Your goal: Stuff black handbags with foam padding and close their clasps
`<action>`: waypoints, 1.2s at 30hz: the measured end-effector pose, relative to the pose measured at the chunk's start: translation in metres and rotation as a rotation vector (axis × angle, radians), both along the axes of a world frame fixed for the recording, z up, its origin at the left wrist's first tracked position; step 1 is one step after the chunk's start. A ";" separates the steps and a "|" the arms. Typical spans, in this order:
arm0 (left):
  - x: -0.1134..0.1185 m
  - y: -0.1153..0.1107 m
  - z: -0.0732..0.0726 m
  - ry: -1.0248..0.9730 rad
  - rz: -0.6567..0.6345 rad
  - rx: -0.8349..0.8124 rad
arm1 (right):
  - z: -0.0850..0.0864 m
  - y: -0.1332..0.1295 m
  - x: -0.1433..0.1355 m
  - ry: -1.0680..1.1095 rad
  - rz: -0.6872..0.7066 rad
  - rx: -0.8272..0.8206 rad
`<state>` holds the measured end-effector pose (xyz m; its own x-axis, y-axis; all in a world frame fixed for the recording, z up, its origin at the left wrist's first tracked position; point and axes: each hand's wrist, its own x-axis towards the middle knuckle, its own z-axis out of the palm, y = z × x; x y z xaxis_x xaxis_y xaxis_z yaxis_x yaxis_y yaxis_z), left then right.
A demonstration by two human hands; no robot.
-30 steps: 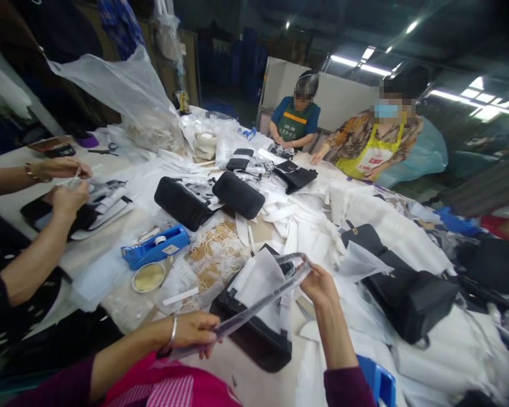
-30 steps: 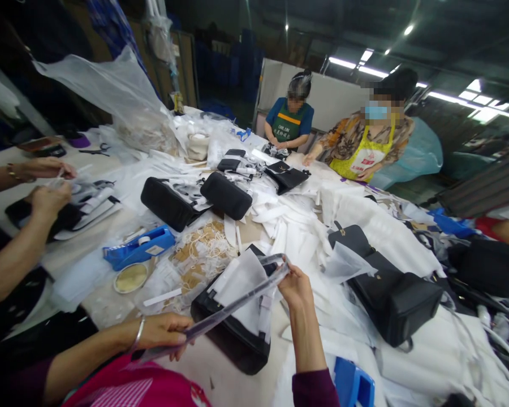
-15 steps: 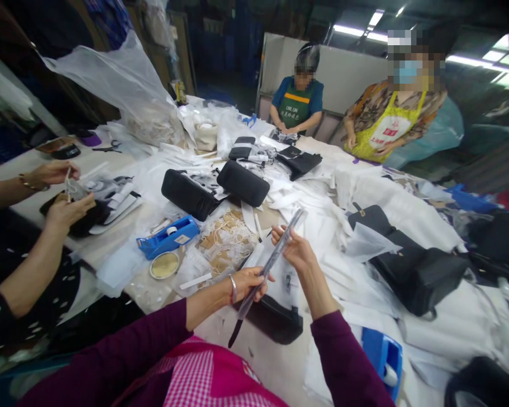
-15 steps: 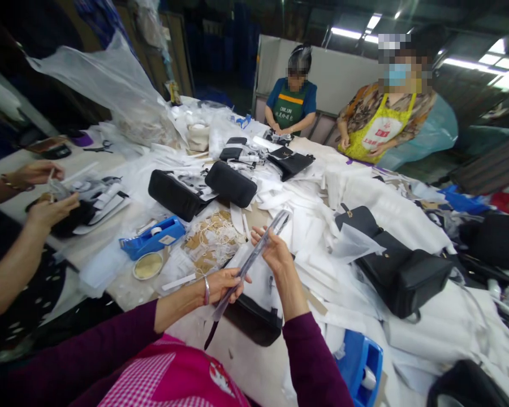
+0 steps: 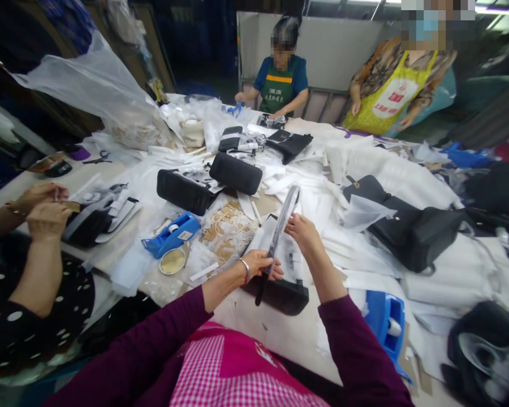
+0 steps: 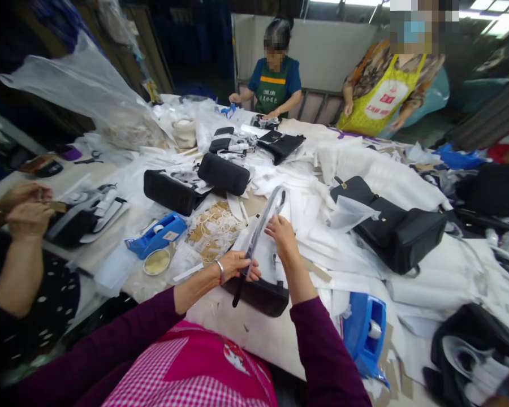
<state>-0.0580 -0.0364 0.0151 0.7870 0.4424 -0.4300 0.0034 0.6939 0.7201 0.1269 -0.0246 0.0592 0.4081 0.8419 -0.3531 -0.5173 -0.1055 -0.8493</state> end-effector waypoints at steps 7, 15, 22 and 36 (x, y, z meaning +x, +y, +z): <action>0.012 0.033 0.018 0.020 0.354 0.066 | -0.018 -0.110 -0.066 0.006 0.340 -0.163; 0.020 0.022 0.038 0.004 0.399 0.187 | -0.029 -0.067 -0.062 0.138 0.055 -0.163; 0.006 0.021 0.050 0.000 0.404 0.141 | -0.010 -0.055 -0.057 -0.474 0.260 -0.032; -0.001 0.016 0.069 -0.077 0.381 0.024 | 0.012 -0.057 -0.046 -0.958 0.242 0.266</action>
<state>-0.0592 -0.0206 0.0846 0.5939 0.7186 -0.3619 -0.3065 0.6180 0.7240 0.0812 -0.0811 0.0711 0.2294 0.9426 0.2426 0.4016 0.1354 -0.9057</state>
